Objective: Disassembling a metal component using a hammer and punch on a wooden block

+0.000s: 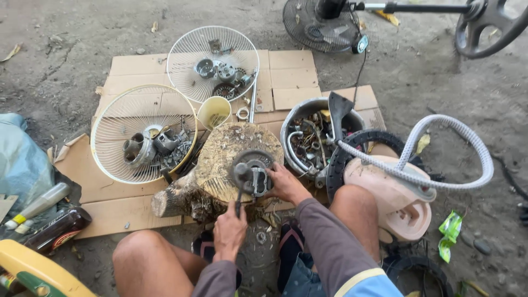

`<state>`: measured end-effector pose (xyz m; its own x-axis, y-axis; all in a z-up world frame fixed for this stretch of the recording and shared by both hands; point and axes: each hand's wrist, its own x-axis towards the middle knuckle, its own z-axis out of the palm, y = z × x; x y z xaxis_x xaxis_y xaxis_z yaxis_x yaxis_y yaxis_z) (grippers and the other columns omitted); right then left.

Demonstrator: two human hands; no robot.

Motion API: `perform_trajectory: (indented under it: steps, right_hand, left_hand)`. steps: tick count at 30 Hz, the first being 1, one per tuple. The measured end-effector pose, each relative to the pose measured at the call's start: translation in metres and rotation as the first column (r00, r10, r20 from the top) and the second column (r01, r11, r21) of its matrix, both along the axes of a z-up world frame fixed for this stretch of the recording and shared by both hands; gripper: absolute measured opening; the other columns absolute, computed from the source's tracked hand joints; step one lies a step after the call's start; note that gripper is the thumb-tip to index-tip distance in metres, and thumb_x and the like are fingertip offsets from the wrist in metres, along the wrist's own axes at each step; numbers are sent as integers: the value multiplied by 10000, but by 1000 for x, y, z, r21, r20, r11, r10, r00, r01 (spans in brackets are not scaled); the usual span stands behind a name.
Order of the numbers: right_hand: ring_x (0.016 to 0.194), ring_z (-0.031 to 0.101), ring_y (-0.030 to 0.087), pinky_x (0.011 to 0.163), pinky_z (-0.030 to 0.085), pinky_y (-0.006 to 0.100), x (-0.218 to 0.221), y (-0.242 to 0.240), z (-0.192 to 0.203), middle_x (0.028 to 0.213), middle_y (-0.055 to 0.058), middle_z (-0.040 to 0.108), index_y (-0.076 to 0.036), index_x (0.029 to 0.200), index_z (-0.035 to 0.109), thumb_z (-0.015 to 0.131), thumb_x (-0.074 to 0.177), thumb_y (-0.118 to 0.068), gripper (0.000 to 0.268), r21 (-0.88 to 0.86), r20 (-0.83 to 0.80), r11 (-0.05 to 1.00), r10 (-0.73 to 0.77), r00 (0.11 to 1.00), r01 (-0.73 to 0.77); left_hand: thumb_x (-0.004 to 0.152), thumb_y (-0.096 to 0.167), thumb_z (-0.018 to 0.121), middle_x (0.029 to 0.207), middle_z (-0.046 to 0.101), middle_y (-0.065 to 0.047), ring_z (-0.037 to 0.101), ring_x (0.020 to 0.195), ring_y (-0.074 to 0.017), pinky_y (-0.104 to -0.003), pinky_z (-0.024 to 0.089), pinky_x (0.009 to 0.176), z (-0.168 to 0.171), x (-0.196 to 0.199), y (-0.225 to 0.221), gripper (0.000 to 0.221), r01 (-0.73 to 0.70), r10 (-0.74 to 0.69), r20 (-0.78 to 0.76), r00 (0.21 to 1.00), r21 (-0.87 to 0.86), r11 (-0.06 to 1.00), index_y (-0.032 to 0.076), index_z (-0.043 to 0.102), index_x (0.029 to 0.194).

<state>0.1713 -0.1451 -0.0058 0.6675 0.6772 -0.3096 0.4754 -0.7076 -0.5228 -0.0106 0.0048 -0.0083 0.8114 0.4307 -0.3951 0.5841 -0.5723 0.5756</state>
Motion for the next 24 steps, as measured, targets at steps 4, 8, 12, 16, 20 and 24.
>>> perform_trajectory:
  steps: [4, 8, 12, 16, 20, 24]
  right_hand:
    - [1399, 411, 321, 1225, 316, 516, 1, -4, 2, 1525, 138, 405, -129, 1564, 384, 957, 676, -301, 1071, -42, -54, 999, -11, 998, 9]
    - [1199, 556, 307, 1128, 459, 442, 8, 0, -3, 1294, 127, 533, -57, 1446, 525, 967, 656, -262, 928, 16, 63, 999, 38, 997, -39]
    - [1271, 493, 295, 1189, 391, 481, 10, 4, -1, 1379, 126, 477, -88, 1532, 424, 946, 691, -315, 1016, -94, -26, 993, 64, 998, -67]
    - [1203, 534, 278, 1165, 425, 460, 15, 4, -8, 1290, 107, 517, -132, 1537, 443, 966, 654, -305, 1041, -37, -3, 997, 72, 997, -72]
    - [1040, 572, 301, 1014, 505, 442, 14, 0, -5, 1146, 126, 562, -63, 1472, 503, 977, 637, -349, 1002, 7, 95, 994, 112, 989, -113]
    - [1201, 536, 295, 1127, 435, 439, 17, 0, 8, 1289, 112, 552, -73, 1408, 571, 993, 601, -323, 945, 97, 69, 994, 35, 997, -41]
  left_hand:
    - [1052, 318, 518, 604, 659, -12, 570, 394, -156, -324, 472, 335, 32, 2, -3, 220, -76, 76, 222, 972, -9, 997, 126, 614, 1104]
    - [1016, 261, 579, 674, 735, -43, 578, 408, -152, -332, 475, 371, 77, 19, -7, 201, -16, -24, 623, 782, 59, 998, 105, 630, 1132]
    - [1002, 193, 621, 818, 753, -111, 705, 564, -197, -322, 597, 487, 47, 17, -10, 213, -24, -86, 742, 664, 137, 990, 37, 650, 1144]
    - [1055, 270, 535, 678, 694, -66, 640, 447, -180, -342, 575, 368, -17, 9, 1, 180, 86, -139, 386, 912, 152, 985, 115, 596, 1124]
    - [1056, 336, 509, 534, 557, 12, 457, 331, -95, -260, 442, 253, -8, 15, -9, 258, 19, -29, 294, 955, 37, 999, 149, 634, 1183]
    - [1035, 318, 552, 686, 712, -60, 639, 489, -196, -377, 535, 429, 39, 24, -7, 209, 10, -64, 450, 891, 120, 993, 134, 630, 1095]
